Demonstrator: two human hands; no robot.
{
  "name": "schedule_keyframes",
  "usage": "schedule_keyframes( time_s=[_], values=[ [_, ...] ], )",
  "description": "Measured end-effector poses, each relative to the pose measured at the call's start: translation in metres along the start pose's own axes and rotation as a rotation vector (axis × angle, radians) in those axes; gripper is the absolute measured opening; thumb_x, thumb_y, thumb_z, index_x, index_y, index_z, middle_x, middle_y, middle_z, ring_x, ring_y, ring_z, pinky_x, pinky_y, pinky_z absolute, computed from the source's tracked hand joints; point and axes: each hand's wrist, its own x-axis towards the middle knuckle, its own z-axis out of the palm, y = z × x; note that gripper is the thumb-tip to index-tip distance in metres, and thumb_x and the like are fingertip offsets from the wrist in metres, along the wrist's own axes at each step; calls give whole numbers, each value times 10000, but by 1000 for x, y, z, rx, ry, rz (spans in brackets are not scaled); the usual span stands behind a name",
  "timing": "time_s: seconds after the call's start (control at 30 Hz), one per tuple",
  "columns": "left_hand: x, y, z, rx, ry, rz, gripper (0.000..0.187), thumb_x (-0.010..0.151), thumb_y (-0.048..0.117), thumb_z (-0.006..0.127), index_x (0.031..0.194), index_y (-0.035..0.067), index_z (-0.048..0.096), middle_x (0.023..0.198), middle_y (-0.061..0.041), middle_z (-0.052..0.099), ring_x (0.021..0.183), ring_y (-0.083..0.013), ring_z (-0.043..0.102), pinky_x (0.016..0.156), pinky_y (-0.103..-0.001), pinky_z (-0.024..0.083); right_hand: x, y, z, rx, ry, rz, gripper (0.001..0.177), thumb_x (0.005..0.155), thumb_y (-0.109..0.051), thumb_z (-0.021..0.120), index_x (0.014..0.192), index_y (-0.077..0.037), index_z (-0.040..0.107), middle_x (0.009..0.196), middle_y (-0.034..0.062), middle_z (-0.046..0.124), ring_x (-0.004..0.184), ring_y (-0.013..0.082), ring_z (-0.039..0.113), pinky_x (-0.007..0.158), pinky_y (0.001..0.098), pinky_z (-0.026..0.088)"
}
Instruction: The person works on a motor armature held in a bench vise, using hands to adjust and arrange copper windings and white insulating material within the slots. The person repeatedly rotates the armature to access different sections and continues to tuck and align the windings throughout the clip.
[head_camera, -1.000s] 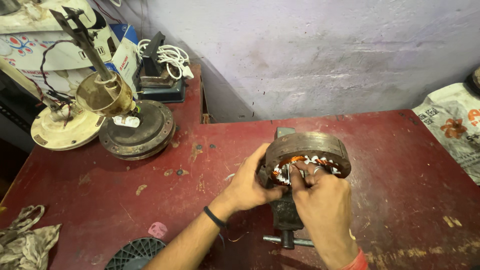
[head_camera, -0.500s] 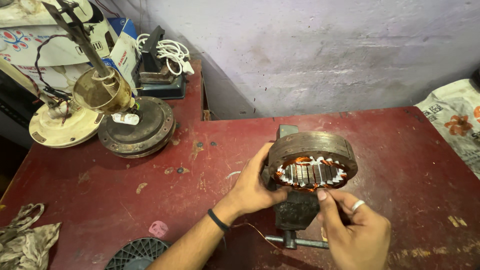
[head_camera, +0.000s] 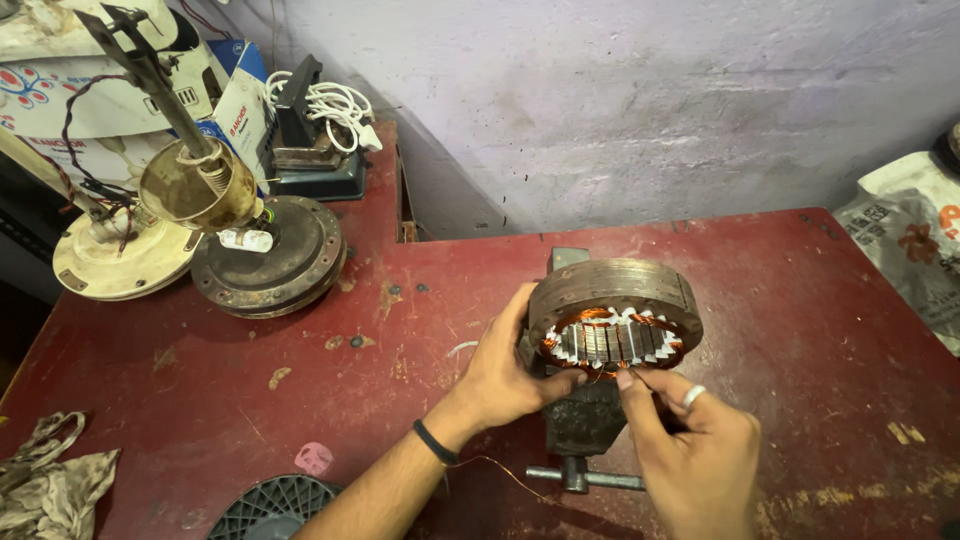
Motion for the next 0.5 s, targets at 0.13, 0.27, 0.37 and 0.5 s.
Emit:
schedule_keyframes(
  time_s=[0.13, 0.27, 0.37, 0.5],
  values=[
    [0, 0, 0, -49, -14, -1, 758, 738, -29, 837, 1402, 51, 480, 1320, -95, 646, 1283, -197, 606, 1121, -360, 499, 9, -8, 13, 7, 5, -43, 179, 886, -154, 751, 1012, -46, 816, 570, 34, 709, 462, 65, 527, 424, 263, 370],
    [1, 0, -4, -60, -40, -25, 766, 739, -22, 851, 1406, 52, 481, 1333, -89, 633, 1283, -184, 592, 1114, -350, 498, 16, -17, 23, 18, -9, -63, 190, 901, -175, 738, 1021, -52, 818, 531, 57, 690, 423, 71, 510, 398, 273, 357],
    [1, -2, -6, -131, -54, 4, 761, 754, -33, 848, 1417, 45, 484, 1339, -84, 622, 1283, -179, 579, 1125, -349, 486, 20, -24, 27, 11, -18, -108, 203, 896, -178, 711, 1013, -41, 805, 560, 37, 720, 417, 56, 554, 389, 265, 406],
    [1, -7, -5, -151, -53, -37, 757, 751, -46, 846, 1411, 47, 487, 1335, -66, 611, 1288, -171, 562, 1132, -344, 473, 25, -29, 32, -162, -28, -75, 193, 917, -169, 690, 984, -36, 813, 524, 122, 692, 367, 163, 536, 399, 361, 376]
  ],
)
